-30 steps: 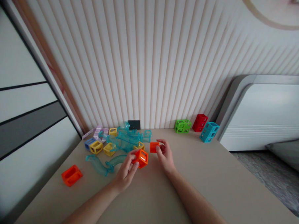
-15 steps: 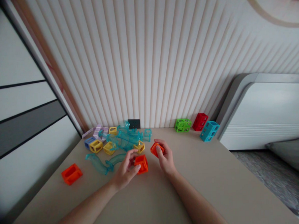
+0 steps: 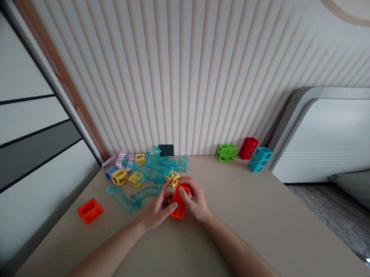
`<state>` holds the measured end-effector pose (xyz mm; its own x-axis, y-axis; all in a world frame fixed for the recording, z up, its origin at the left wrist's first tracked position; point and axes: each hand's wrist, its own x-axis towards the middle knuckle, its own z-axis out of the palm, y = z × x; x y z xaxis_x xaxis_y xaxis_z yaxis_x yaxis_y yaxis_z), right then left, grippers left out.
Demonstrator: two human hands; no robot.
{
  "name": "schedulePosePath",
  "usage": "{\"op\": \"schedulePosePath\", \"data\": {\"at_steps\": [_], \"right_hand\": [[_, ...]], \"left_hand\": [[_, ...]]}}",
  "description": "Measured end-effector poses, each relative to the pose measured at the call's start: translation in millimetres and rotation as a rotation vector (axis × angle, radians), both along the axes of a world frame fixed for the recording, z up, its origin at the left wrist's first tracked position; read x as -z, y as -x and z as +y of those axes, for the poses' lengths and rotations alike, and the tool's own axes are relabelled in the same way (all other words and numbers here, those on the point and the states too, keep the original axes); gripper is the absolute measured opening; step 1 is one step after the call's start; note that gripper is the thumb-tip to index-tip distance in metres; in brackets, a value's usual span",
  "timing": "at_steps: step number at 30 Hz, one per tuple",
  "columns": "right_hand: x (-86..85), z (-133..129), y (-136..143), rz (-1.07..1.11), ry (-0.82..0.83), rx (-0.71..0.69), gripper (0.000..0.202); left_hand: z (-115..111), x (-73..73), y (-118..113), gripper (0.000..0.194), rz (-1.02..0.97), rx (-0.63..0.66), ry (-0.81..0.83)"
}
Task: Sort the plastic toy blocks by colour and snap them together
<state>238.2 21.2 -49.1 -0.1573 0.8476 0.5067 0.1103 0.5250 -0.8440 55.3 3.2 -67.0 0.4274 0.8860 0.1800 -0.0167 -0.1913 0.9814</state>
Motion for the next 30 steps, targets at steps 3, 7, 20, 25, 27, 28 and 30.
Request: {"op": "schedulePosePath", "data": {"at_steps": [3, 7, 20, 25, 27, 28, 30], "right_hand": [[-4.0, -3, 1, -0.017, -0.004, -0.021, 0.020], [-3.5, -2, -3, -0.036, 0.007, -0.029, 0.023], [1.5, 2, 1, -0.118, 0.140, -0.077, 0.047], [1.4, 3, 0, -0.139, 0.105, -0.059, 0.042], [0.7, 3, 0, -0.138, 0.103, -0.061, 0.041], [0.0, 3, 0, -0.140, 0.104, -0.061, 0.040], [-1.9, 2, 0, -0.147, 0.105, -0.058, 0.040]], "left_hand": [[0, 0.9, 0, 0.079, 0.010, 0.000, -0.001], [1, -1.4, 0, 0.068, -0.050, -0.021, 0.037], [9, -9.9, 3, 0.053, -0.198, -0.176, 0.076], [10, -8.6, 3, 0.048, -0.201, -0.216, 0.070], [11, -9.1, 3, 0.047, -0.197, -0.226, 0.064], [10, -9.5, 3, 0.046, -0.196, -0.230, 0.065], [9, -10.5, 3, 0.047, -0.201, -0.236, 0.069]]}}
